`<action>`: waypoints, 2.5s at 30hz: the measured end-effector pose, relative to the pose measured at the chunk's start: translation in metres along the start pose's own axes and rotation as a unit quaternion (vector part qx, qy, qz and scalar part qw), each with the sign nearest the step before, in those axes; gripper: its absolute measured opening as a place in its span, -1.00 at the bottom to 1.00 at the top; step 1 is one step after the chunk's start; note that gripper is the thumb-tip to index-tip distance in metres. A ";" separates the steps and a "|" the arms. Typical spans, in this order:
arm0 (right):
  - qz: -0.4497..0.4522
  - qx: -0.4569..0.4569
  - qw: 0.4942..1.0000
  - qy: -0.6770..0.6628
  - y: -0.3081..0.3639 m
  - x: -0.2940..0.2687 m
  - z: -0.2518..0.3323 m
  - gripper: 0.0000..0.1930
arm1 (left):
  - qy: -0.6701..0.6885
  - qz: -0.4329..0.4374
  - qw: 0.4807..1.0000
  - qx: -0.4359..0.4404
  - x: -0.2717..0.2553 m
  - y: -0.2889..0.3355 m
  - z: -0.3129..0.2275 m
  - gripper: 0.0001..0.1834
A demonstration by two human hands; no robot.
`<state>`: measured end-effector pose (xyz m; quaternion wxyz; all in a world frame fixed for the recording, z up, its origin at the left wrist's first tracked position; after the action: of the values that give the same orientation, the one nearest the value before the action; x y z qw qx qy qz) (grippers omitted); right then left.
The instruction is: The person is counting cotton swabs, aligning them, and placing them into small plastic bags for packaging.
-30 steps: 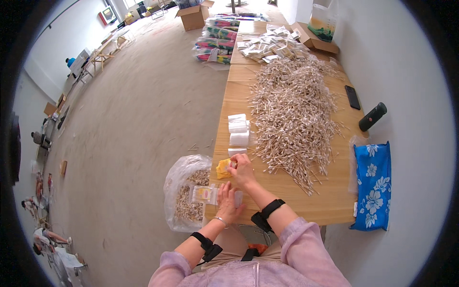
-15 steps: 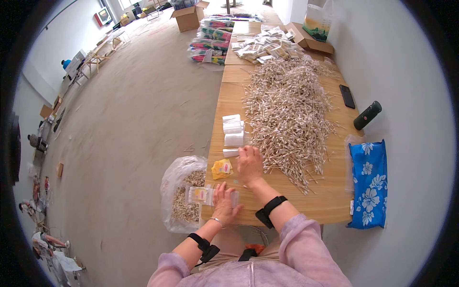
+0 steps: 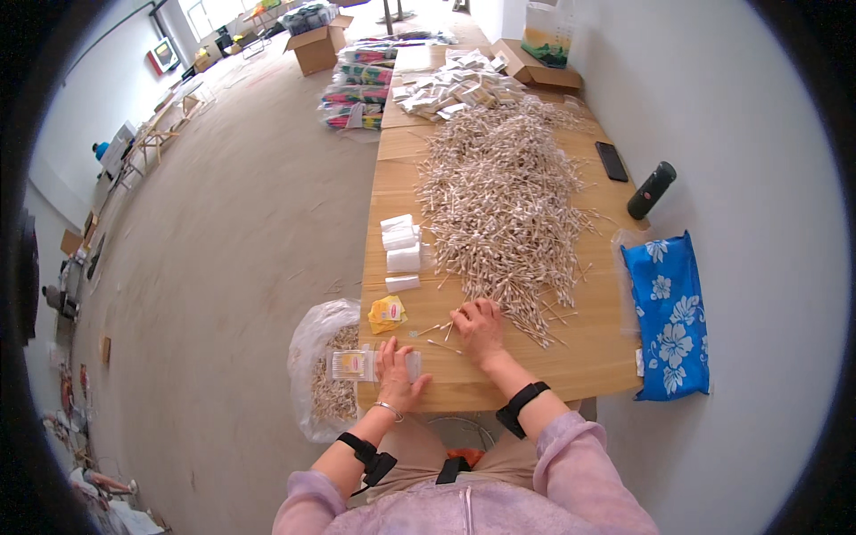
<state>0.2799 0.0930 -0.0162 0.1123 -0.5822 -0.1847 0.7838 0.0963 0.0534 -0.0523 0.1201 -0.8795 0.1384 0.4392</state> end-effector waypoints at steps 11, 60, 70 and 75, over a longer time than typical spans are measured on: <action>-0.042 0.099 0.994 0.018 0.061 -0.039 -0.034 -0.77 | 0.021 -0.031 0.993 0.111 0.011 -0.037 -0.045 -0.40; -0.061 0.188 0.976 -0.093 0.020 -0.020 -0.072 -0.83 | 0.055 -0.037 0.983 0.173 0.007 -0.046 -0.068 -0.68; 0.009 0.163 0.986 0.020 0.010 -0.014 -0.071 -0.94 | 0.069 -0.026 0.988 0.134 0.026 -0.063 -0.050 -0.92; 0.080 0.105 0.990 0.044 0.023 0.005 -0.036 -0.91 | 0.071 0.001 0.989 0.132 0.012 -0.045 -0.035 -0.94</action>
<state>0.3134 0.0795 -0.0395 0.1174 -0.6143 -0.0490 0.7787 0.1452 0.0824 -0.0370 0.2244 -0.8849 0.2042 0.3533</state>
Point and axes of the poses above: each hand's wrist, its own y-axis away from the middle knuckle, its own x-axis out of the palm, z = x × y, the point moved 7 cm from there along -y, towards the middle knuckle, and after that the axes turned 4 degrees about x, right-handed, at the moved point
